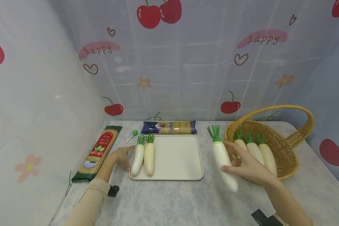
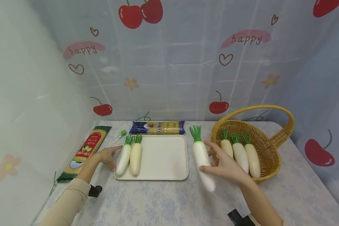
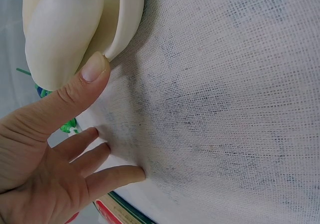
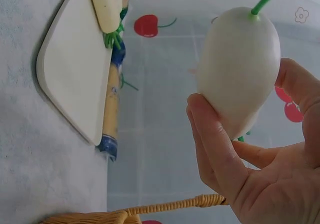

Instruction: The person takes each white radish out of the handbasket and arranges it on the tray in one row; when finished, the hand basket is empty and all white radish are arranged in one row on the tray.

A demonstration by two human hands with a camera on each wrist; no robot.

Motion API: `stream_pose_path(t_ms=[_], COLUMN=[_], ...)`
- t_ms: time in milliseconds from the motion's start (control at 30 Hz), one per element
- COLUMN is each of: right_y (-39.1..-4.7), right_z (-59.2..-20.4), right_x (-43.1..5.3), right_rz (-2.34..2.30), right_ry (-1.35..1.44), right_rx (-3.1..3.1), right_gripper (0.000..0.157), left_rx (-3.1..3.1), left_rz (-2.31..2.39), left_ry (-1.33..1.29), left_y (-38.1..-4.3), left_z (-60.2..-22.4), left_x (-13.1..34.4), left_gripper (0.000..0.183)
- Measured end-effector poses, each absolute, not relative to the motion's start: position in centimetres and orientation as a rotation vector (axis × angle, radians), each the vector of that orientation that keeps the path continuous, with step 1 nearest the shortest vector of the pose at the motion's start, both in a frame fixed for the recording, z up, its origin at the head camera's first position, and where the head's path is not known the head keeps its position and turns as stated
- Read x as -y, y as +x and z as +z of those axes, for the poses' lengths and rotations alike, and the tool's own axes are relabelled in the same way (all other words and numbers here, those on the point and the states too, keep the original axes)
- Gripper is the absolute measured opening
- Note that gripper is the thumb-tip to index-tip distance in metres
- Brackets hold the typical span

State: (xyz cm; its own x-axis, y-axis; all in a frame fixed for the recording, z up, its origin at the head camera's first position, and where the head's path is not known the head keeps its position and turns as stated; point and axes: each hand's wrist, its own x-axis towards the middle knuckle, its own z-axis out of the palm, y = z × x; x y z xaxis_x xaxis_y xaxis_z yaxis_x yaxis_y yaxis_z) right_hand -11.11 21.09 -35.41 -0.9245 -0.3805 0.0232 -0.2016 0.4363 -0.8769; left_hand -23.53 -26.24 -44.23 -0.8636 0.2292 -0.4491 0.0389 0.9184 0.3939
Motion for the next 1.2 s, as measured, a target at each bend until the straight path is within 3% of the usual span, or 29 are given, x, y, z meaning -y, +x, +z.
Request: stream_pose_path(t_ms=[1200], right_y=[-17.1], right_z=[-39.8], right_x=[-15.3], right_rz=[-1.642], right_ry=[-0.350], right_rx=[-2.162], right_gripper=[0.084], left_rx=[-2.585], left_rz=[0.503], left_ry=[0.196], left_y=[-23.6], left_z=[-44.3], left_x=[26.3], left_gripper=[0.112])
